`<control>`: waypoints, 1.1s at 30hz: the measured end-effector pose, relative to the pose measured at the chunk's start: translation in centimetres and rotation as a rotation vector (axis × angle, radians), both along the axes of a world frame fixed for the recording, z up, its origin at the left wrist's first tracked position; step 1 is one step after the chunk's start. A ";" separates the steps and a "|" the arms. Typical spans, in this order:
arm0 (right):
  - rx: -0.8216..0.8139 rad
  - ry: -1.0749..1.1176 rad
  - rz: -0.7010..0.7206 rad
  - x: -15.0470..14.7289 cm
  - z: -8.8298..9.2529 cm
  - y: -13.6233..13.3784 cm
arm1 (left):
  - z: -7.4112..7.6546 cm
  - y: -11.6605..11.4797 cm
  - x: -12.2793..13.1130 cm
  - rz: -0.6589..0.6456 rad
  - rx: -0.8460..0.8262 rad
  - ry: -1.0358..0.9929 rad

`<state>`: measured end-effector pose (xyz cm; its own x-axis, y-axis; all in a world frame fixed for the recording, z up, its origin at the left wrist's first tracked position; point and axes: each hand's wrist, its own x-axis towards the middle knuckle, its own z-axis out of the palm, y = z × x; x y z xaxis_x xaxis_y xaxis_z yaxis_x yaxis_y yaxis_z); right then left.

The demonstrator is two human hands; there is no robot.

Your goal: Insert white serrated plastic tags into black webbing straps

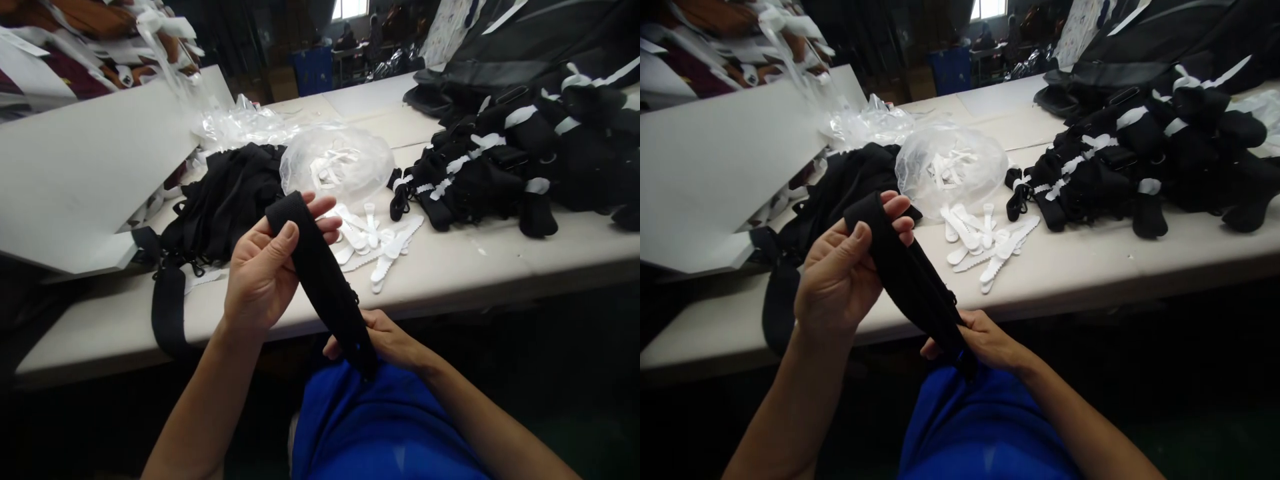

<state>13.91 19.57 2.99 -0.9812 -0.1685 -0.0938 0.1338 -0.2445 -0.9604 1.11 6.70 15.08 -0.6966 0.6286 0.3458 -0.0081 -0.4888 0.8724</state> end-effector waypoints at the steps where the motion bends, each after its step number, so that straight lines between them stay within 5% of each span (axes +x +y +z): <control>1: -0.023 -0.007 0.016 0.0 0.0 -0.1 | 0.0 0.1 -0.1 0.005 -0.002 0.016; 12: -0.381 0.013 0.054 -1.1 -1.2 -0.7 | -0.2 0.8 -0.5 0.101 -0.022 0.188; 20: -0.364 0.041 0.079 -2.3 -0.5 -0.2 | -0.6 1.1 0.0 0.114 0.040 0.272; 26: -0.337 0.150 0.082 -3.5 2.0 1.0 | -0.4 1.0 0.5 0.087 0.047 0.241; 33: -0.366 0.230 0.189 -5.0 6.2 2.0 | 2.7 0.5 1.6 -0.009 -0.041 0.181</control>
<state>8.92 21.59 9.16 -0.9186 -0.3272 0.2217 0.0020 -0.5648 -0.8252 2.70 7.21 17.81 -0.6195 0.6507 0.4391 0.1467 -0.4536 0.8791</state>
